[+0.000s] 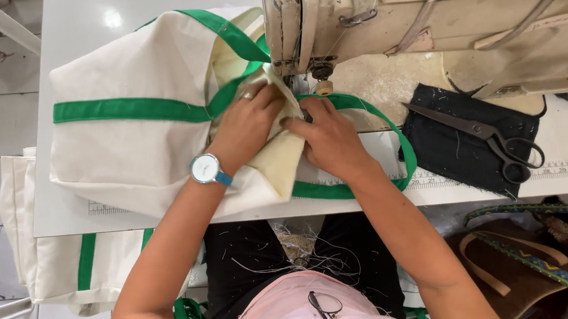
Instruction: Sewing the edges and straps of canvas tote bags using an industrial sewing machine and trimming threads with scissors
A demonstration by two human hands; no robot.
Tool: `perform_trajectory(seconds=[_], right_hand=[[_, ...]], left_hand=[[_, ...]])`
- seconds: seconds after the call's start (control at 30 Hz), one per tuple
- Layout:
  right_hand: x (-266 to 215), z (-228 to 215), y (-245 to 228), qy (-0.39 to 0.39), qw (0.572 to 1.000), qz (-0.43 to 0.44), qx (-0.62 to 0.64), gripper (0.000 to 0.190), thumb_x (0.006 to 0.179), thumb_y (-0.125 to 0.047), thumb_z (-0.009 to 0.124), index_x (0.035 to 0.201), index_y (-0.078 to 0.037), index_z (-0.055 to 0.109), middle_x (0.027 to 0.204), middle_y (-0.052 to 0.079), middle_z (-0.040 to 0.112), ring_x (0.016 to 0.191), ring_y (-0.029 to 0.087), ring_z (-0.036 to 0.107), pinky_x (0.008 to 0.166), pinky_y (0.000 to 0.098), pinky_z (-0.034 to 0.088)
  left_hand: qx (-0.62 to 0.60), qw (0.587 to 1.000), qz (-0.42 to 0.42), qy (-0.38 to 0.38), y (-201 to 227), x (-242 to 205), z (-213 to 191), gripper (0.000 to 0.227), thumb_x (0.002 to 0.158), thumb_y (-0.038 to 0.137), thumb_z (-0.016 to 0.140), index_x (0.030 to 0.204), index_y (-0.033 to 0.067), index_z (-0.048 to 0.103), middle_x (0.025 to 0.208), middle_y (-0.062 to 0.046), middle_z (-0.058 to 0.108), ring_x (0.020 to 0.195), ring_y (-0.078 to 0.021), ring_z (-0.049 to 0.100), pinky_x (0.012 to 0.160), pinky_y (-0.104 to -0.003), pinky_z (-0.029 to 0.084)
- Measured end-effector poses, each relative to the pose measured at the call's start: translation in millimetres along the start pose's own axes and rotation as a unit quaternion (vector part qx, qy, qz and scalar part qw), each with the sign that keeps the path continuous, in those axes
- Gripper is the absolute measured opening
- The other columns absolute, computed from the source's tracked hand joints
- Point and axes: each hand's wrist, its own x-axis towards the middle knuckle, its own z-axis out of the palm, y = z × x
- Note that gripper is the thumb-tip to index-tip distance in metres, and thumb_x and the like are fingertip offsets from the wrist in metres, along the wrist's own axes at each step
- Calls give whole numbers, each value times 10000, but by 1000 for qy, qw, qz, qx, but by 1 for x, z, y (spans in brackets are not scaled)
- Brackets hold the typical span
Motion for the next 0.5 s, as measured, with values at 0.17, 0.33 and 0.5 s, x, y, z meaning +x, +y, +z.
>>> perform_trajectory(seconds=[0.17,0.33,0.5], right_hand=[[-4,19,9,-21,999,20,16,332,922,-89,661,1227,-219,687,1195,110,570,1123,382,626,855,455,592],[-6,20,13,-42,977,140,157,488,925,-112,672,1384,-180,521,1215,141,578,1148,404,634,933,523,557],[3,1,14,-79,967,174,171,426,908,-105,712,1321,-154,617,1227,102,653,1195,364,627,1021,502,514]], left_hand=[[-150,989,-6,-9,-11,-7,10,240,1044,245,538,1198,117,672,1175,-99,664,1148,-341,677,1028,-396,550],[-48,989,-36,-135,-2,-24,26,423,982,405,566,1360,213,551,1297,-124,604,1248,-406,601,931,-574,539],[23,993,-28,-114,6,-25,3,521,961,378,603,1440,183,539,1444,-121,541,1314,-362,561,859,-511,585]])
